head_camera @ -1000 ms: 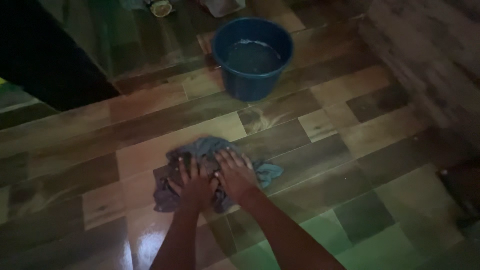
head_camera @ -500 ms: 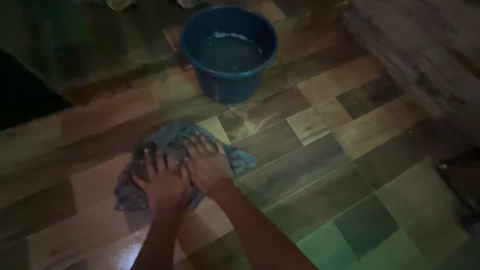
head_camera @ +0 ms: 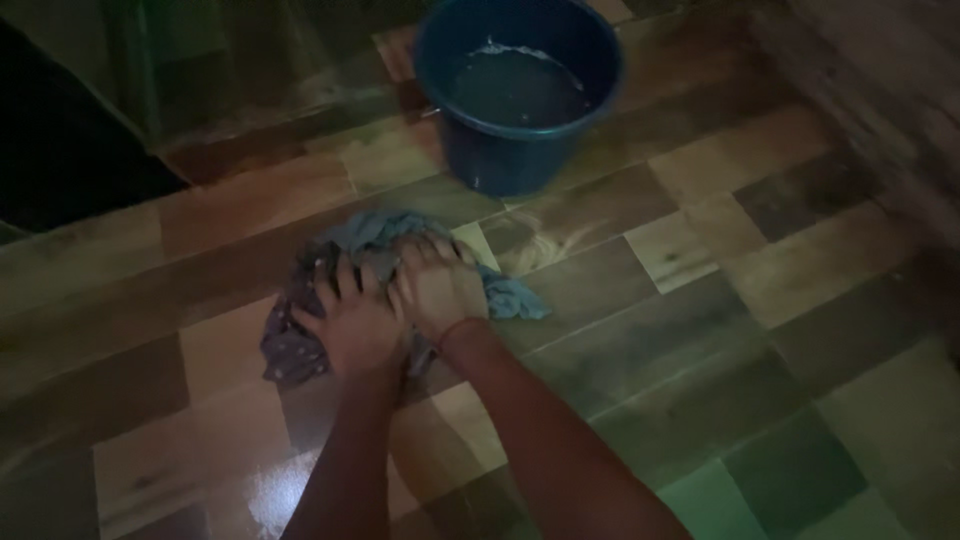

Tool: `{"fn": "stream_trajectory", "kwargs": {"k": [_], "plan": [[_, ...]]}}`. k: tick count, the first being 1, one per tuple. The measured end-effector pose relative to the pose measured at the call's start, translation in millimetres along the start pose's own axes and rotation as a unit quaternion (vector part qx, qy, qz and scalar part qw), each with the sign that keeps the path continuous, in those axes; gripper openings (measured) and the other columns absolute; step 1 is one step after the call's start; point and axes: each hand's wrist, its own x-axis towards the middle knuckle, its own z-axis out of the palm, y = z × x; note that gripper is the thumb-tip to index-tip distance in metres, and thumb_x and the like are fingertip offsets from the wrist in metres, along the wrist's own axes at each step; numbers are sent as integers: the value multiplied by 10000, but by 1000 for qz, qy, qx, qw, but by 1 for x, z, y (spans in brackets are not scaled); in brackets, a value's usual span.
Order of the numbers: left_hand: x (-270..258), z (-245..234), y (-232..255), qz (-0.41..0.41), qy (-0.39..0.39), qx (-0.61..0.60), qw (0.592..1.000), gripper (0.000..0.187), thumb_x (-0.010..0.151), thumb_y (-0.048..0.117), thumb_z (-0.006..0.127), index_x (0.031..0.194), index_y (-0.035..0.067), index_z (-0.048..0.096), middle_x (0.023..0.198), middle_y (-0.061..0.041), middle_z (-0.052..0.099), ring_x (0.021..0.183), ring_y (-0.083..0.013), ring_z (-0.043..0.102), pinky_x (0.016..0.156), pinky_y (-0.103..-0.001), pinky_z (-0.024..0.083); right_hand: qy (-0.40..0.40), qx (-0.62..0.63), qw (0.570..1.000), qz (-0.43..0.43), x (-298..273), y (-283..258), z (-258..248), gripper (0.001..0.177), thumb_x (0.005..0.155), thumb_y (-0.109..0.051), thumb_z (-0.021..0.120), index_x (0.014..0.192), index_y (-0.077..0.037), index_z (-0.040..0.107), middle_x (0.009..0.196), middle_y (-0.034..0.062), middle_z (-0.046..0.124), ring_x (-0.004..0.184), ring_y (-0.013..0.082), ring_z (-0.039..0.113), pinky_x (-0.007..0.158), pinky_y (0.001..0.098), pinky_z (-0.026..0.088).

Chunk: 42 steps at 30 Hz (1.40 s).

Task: The person washes a cloth in a blue bucket of water, wrings the cloth out by hand, and then wipes the tiled floor.

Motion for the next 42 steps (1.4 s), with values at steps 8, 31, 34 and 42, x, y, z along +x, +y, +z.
{"fn": "stream_trajectory", "kwargs": {"k": [8,31,34,42], "plan": [[24,9,-3,-10,-56,-1,998,639,957,439,421,1544,186,435,1675,-85,229,1547,-362,81,1104,-804,60,21,-17,1000,-8,17,5,14,486,832,-319,685,1238,-54,644,1206,158,697,1242,313,586,1038,471,412],[-30,-105,33,-103,-187,-56,975,1042,858,496,693,1649,247,62,1732,14,-39,1571,-330,-29,1185,-695,114,-125,11,992,-23,-42,12,-135,740,978,-175,589,1650,-270,294,1759,53,219,1617,279,242,1284,548,208],[4,-137,76,63,2,-23,998,1264,718,377,866,1691,195,79,1752,-77,-21,1606,-373,6,1223,-660,163,-37,-98,994,-37,-5,47,-192,849,922,-185,673,1633,-235,210,1716,153,110,1589,361,153,1239,628,191],[114,-124,202,274,62,78,957,983,833,219,761,1657,304,232,1745,-4,138,1585,-304,72,1215,-591,113,-176,-195,963,62,79,92,-228,943,869,-231,705,1635,-147,162,1723,78,81,1592,317,-13,1243,633,78]]}}
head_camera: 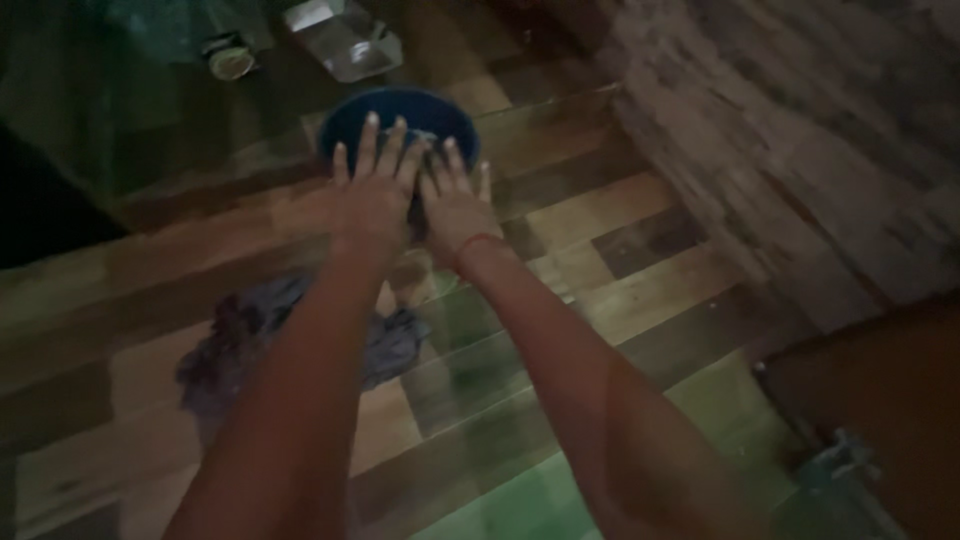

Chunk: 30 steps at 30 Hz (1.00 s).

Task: The person washes a cloth in a blue bucket of water, wrings the cloth out by hand, and then wipes the tiled floor.

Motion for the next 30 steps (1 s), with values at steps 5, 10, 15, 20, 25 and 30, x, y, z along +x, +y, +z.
{"fn": "stream_trajectory", "kwargs": {"k": [5,10,15,20,25,30], "plan": [[12,-9,18,-33,-257,15,966,914,903,284,708,1634,292,160,1718,4,128,1593,-288,22,1250,-563,39,-83,58,995,-10,13,19,28,719,934,-372,625,1547,-212,286,1695,8,129,1566,245,22,1217,617,71],[2,-5,14,-57,-262,16,963,675,912,205,711,1532,191,443,1570,-123,470,1534,-313,301,1254,-575,75,-6,52,997,-56,20,30,39,419,985,-343,582,1371,-191,522,1460,59,496,1484,269,324,1236,606,164],[-2,25,-2,-24,-214,-44,976,519,928,94,675,1427,186,567,1429,-105,608,1381,-324,500,1263,-610,107,-12,3,997,-82,31,35,41,287,985,-300,562,1243,-188,618,1274,46,649,1284,269,538,1224,593,225],[-26,9,2,28,-177,-121,976,620,762,186,796,1339,156,572,1376,-79,597,1348,-308,478,1221,-608,87,-53,57,993,-93,-3,41,37,352,1026,-405,514,1251,-161,633,1252,83,664,1251,283,573,1060,493,424],[-38,17,31,89,-267,-71,957,657,756,374,842,1320,147,591,1390,-65,588,1401,-281,438,1241,-570,101,-66,67,992,-80,-55,53,22,415,1002,-442,504,1228,-134,668,1240,88,672,1217,287,578,997,492,421],[-51,20,84,108,-233,-14,966,398,914,308,715,1290,180,686,1328,-43,672,1325,-247,553,1261,-589,101,-103,115,988,-30,-112,67,13,451,964,-492,511,1154,-133,708,1197,95,691,1193,282,594,996,492,416]]}}
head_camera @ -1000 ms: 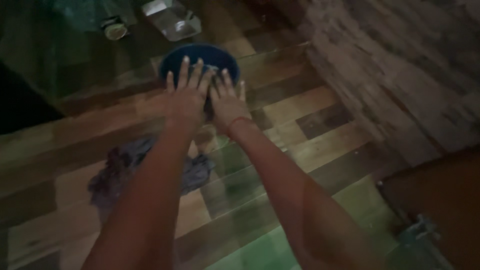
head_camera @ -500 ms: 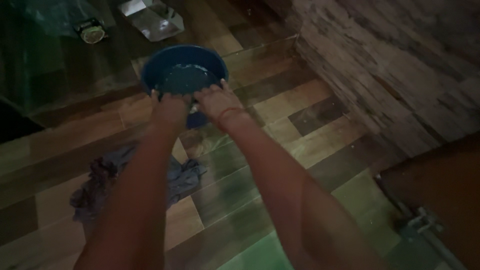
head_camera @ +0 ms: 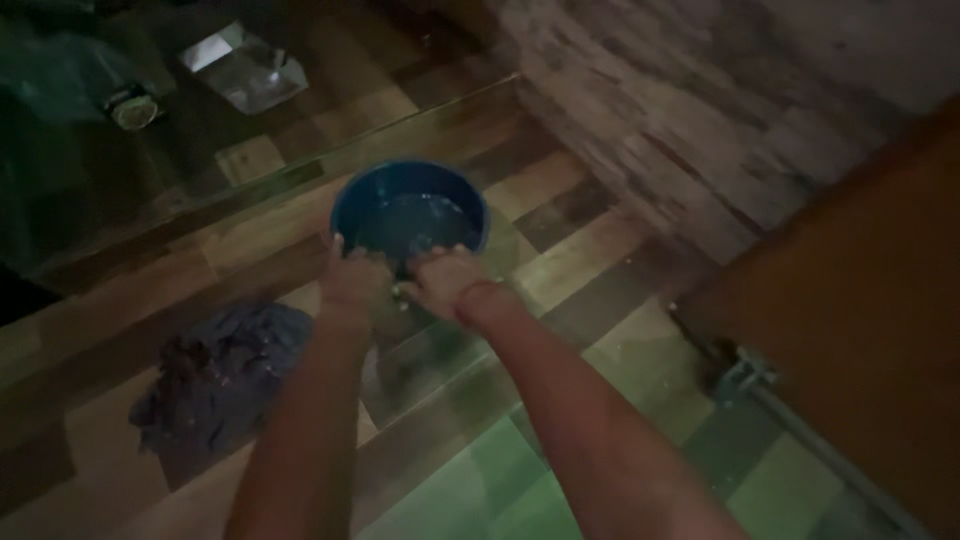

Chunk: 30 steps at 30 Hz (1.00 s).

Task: The person washes a cloth in a blue bucket of water, wrings the cloth out by hand, and then wipes the tiled floor.

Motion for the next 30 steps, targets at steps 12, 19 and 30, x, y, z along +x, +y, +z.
{"fn": "stream_trajectory", "kwargs": {"k": [12,19,30], "plan": [[-66,-73,103,49,-205,53,976,413,786,325,861,1159,172,773,1221,-76,731,1169,-260,677,992,-447,509,-90,-14,996,-19,-94,17,-21,459,899,-519,578,994,-109,760,996,170,749,955,371,715,851,497,557],[-93,-68,130,164,-146,1,976,241,814,243,796,1040,157,788,1065,-74,767,1002,-264,729,833,-417,578,-107,1,994,-36,-134,39,-16,425,660,-304,763,1053,-142,754,994,162,751,971,360,717,810,492,568],[-89,-71,142,118,-144,-24,982,204,933,219,623,1029,158,792,1098,-97,761,1068,-259,724,898,-421,571,-249,-100,962,48,-123,22,-46,334,741,-199,700,1052,-110,786,1064,144,774,1040,311,740,886,450,588]]}}
